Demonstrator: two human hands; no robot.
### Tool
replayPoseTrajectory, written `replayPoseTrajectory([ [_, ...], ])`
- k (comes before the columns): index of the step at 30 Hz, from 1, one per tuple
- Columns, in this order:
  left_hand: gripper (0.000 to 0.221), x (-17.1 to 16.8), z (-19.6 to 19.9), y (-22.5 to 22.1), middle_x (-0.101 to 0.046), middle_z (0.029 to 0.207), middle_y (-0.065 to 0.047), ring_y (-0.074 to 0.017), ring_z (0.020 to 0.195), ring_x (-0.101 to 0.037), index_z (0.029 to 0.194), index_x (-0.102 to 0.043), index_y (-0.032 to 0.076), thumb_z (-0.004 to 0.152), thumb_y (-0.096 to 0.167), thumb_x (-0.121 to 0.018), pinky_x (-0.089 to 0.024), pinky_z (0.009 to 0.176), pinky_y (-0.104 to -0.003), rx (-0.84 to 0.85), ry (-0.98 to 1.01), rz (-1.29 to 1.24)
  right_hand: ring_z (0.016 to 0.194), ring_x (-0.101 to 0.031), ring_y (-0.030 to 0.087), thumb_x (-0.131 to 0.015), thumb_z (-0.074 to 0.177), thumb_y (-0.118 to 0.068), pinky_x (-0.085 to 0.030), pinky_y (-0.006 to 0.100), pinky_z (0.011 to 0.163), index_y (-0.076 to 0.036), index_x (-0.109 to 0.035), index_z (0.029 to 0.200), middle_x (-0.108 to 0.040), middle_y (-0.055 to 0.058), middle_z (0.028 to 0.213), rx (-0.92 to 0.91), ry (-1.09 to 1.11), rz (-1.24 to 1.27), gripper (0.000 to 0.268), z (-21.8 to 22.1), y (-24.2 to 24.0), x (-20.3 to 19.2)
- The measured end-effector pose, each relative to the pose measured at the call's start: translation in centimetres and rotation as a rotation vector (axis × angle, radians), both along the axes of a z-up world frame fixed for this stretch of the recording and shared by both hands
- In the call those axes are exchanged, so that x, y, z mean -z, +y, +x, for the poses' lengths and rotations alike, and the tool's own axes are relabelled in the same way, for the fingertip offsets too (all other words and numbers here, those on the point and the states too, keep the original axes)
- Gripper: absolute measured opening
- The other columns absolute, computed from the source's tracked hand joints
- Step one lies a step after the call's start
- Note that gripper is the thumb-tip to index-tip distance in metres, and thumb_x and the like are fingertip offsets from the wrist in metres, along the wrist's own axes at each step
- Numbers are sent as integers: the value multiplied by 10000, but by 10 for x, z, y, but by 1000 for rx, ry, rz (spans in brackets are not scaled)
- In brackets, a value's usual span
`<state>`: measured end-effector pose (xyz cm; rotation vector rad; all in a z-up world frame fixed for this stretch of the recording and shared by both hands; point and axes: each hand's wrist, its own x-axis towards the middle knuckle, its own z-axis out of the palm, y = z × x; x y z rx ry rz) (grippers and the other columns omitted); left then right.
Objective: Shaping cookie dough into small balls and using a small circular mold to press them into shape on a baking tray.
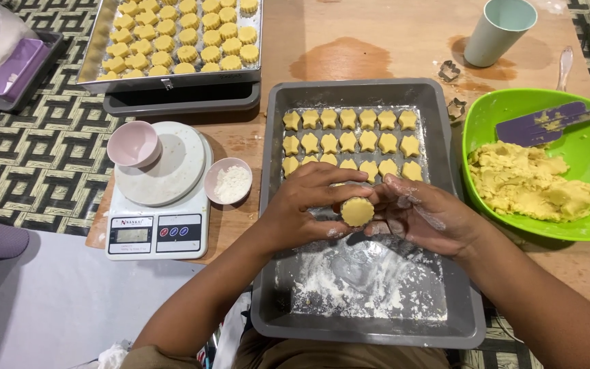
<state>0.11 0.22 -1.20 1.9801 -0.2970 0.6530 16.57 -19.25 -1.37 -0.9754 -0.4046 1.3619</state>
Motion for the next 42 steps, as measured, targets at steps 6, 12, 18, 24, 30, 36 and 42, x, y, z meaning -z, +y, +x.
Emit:
replayPoseTrajectory([
  [6, 481, 0, 2, 6, -712, 1336, -45, -293, 1194, -702, 1274, -720, 202, 863, 437, -806, -469, 1084, -448, 29, -50, 82, 968, -721, 294, -483, 1061, -299, -539, 510, 925, 26, -717, 1084, -742, 145, 963, -15, 24, 22, 401, -5, 1, -6],
  [12, 530, -5, 7, 0, -741, 1242, -95, -341, 1095, -701, 1248, -752, 125, 805, 395, -858, -511, 981, -469, -44, -79, 109, 980, -715, 229, -476, 1060, -338, -566, 453, 890, 6, -700, 1163, -740, 121, 1050, -103, 47, 78, 423, 3, -1, 12],
  [18, 552, -8, 6, -4, -750, 1216, -97, -351, 1071, -705, 1236, -756, 125, 739, 311, -908, -515, 950, -476, -99, -14, 115, 1040, -713, 240, -432, 1077, -467, -568, 378, 892, 28, -690, 1207, -739, 160, 1118, -201, -34, 95, 573, 3, 1, 12],
  [24, 527, -11, 6, -5, -751, 1209, -126, -379, 1086, -711, 1229, -750, 111, 739, 221, -907, -502, 951, -490, -84, 3, 98, 1034, -721, 255, -455, 1068, -436, -585, 387, 862, 53, -676, 1222, -734, 174, 1118, -168, -50, 52, 559, 7, 2, 20],
  [30, 561, -14, 7, -6, -753, 1195, -116, -365, 1082, -717, 1220, -747, 115, 705, 229, -939, -501, 957, -490, -77, 16, 110, 1048, -716, 242, -432, 1076, -432, -569, 370, 887, 44, -678, 1222, -736, 154, 1115, -195, -47, 39, 556, 4, 3, 16],
  [36, 513, -13, 7, -5, -762, 1163, -89, -345, 1067, -713, 1180, -773, 123, 717, 263, -944, -514, 954, -467, -66, -13, 99, 1035, -720, 220, -446, 1070, -410, -565, 379, 901, 34, -687, 1199, -742, 115, 1080, -188, -31, 9, 522, 3, 1, 10],
  [42, 469, -12, 5, -6, -758, 1167, -101, -378, 1076, -706, 1172, -766, 115, 769, 302, -915, -527, 977, -487, -80, -60, 75, 980, -716, 279, -449, 1045, -365, -558, 450, 894, 70, -699, 1165, -728, 151, 1016, -104, -20, -36, 516, -2, 3, -8],
])
